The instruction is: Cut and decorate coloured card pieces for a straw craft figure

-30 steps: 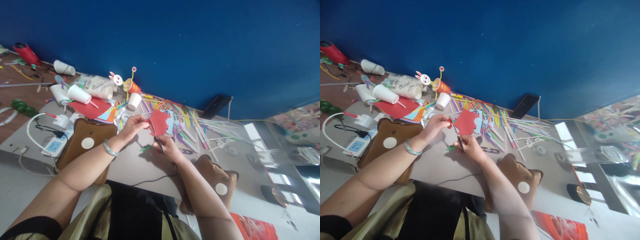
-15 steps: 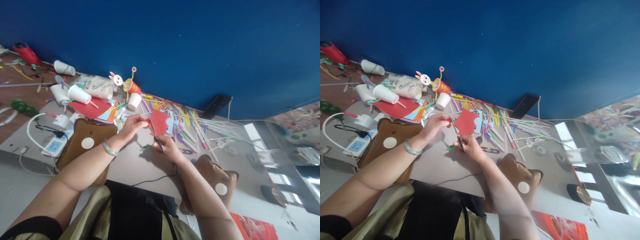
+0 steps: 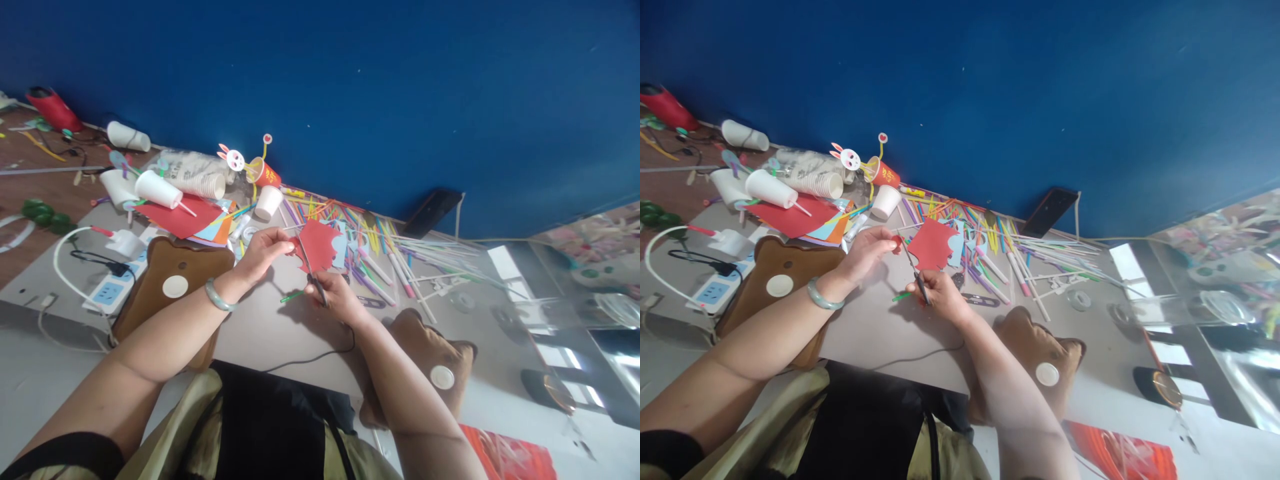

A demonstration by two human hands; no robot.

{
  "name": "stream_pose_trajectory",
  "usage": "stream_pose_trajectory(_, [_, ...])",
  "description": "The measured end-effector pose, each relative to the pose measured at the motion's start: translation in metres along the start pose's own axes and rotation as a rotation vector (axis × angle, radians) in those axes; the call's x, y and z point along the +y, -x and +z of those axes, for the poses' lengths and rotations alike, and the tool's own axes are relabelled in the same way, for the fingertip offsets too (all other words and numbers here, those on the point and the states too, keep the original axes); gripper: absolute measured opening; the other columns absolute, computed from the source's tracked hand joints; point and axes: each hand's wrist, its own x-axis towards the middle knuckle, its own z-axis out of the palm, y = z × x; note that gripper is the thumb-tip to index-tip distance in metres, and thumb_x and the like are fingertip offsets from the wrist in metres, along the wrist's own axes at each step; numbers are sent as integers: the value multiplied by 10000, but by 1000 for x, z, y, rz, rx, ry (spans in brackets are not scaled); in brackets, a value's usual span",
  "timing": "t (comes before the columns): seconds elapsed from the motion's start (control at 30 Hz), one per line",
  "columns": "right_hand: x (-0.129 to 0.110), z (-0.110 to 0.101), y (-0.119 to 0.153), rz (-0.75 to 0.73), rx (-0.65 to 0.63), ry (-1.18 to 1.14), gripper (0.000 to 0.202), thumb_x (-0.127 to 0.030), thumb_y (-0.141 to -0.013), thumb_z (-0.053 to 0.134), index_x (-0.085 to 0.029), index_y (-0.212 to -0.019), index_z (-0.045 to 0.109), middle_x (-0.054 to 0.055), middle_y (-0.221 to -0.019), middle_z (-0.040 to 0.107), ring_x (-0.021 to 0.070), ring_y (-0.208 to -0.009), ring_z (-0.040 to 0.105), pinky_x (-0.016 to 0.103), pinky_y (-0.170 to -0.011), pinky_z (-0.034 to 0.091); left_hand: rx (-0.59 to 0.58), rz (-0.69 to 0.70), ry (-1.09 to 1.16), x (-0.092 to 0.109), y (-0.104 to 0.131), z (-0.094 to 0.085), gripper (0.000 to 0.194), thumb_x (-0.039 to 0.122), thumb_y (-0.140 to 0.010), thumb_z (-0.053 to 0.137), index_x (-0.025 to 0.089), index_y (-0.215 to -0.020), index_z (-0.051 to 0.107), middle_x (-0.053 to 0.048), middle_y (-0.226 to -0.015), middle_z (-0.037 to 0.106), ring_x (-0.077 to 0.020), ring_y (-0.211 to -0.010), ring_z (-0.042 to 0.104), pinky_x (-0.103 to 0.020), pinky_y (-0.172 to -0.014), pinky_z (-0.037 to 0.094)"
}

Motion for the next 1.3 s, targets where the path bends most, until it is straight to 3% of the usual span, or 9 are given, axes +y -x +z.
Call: stream_pose_trajectory(1.3, [5,1,0,-8,-16,18,502,-631,-770,697,-195,-621,498,-35,-497,539,101,-476,465,236,-499,351,46,7,30,4,-1,2,156,275,-707,724,158,-659,634,-7,-656,670,-126,-657,608,-274,-706,475])
